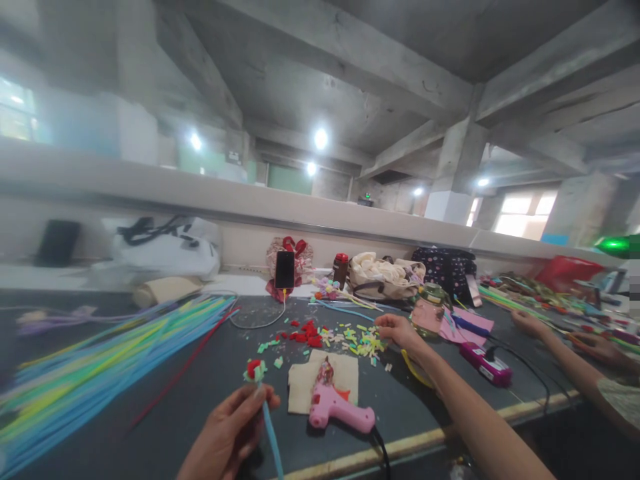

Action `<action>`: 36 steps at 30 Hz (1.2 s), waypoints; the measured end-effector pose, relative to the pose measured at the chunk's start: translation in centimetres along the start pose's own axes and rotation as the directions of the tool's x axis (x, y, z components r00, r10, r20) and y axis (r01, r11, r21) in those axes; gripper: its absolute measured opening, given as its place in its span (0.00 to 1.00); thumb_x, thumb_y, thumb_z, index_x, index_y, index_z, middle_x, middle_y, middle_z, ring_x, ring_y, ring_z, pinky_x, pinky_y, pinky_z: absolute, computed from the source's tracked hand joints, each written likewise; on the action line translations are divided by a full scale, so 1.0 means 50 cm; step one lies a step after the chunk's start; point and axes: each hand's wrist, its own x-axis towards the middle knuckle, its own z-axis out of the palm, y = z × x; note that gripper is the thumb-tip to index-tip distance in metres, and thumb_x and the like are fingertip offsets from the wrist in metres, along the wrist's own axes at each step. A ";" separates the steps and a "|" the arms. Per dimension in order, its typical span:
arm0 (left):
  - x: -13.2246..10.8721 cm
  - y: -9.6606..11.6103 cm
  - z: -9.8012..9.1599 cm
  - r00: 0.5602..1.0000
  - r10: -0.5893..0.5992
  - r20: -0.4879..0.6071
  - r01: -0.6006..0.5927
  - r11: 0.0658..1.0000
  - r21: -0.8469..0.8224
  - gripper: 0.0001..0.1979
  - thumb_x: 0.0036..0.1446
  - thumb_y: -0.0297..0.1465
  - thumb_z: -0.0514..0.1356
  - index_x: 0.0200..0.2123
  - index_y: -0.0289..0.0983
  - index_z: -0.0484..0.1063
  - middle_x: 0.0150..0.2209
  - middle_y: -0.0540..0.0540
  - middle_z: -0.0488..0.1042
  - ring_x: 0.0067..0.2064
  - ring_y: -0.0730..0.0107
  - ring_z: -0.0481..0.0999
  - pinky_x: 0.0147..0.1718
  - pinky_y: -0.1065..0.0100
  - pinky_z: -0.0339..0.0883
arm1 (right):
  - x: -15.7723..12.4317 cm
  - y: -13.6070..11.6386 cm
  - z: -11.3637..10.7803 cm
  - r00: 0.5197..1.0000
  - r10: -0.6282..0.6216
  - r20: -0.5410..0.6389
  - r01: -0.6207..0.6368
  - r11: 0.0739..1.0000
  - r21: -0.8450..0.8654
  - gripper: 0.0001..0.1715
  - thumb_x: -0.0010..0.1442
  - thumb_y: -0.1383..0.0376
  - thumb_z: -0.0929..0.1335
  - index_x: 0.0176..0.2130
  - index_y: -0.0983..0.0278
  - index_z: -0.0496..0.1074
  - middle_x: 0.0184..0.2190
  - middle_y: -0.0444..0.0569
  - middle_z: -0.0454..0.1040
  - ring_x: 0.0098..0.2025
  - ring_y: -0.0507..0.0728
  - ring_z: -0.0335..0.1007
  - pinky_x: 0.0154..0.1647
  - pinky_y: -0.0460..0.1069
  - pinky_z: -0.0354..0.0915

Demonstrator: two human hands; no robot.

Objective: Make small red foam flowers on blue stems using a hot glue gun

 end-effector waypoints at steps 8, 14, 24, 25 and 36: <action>-0.005 -0.001 -0.001 0.998 0.020 0.059 -0.022 0.999 0.033 0.11 0.41 0.34 0.64 0.21 0.33 0.68 0.18 0.49 0.73 0.11 0.88 0.56 0.08 0.85 0.45 | -0.101 -0.174 0.128 0.978 -0.158 0.140 0.092 0.916 0.390 0.05 0.49 0.67 0.66 0.28 0.67 0.70 0.15 0.38 0.65 0.16 0.45 0.58 0.15 0.41 0.54; 0.003 -0.006 -0.004 0.995 0.031 0.095 -0.035 0.999 0.040 0.11 0.42 0.35 0.64 0.21 0.32 0.69 0.17 0.50 0.72 0.11 0.86 0.60 0.07 0.83 0.49 | -0.163 -0.267 0.227 0.944 -0.201 0.261 0.047 0.867 0.497 0.07 0.46 0.68 0.66 0.29 0.67 0.72 0.15 0.39 0.68 0.16 0.46 0.60 0.17 0.41 0.56; 0.006 -0.013 0.001 0.990 0.070 0.122 -0.070 0.998 0.001 0.11 0.41 0.34 0.64 0.20 0.31 0.69 0.16 0.52 0.70 0.12 0.85 0.61 0.07 0.84 0.51 | -0.162 -0.297 0.260 0.930 -0.245 0.275 0.098 0.884 0.457 0.03 0.45 0.67 0.67 0.25 0.66 0.69 0.17 0.42 0.72 0.17 0.48 0.63 0.14 0.40 0.55; 0.006 -0.014 0.000 0.990 0.072 0.124 -0.073 0.997 0.001 0.11 0.41 0.34 0.64 0.20 0.31 0.69 0.16 0.52 0.70 0.12 0.85 0.61 0.07 0.84 0.51 | -0.161 -0.299 0.260 0.927 -0.257 0.272 0.115 0.887 0.447 0.03 0.45 0.67 0.67 0.25 0.66 0.69 0.16 0.41 0.72 0.17 0.48 0.63 0.14 0.41 0.55; 0.010 -0.022 -0.007 0.986 0.102 0.129 -0.104 0.994 0.010 0.11 0.45 0.35 0.62 0.22 0.32 0.68 0.18 0.51 0.70 0.13 0.85 0.61 0.08 0.83 0.53 | -0.158 -0.310 0.262 0.923 -0.292 0.252 0.170 0.894 0.414 0.03 0.44 0.72 0.67 0.23 0.65 0.70 0.15 0.38 0.68 0.18 0.47 0.61 0.18 0.42 0.55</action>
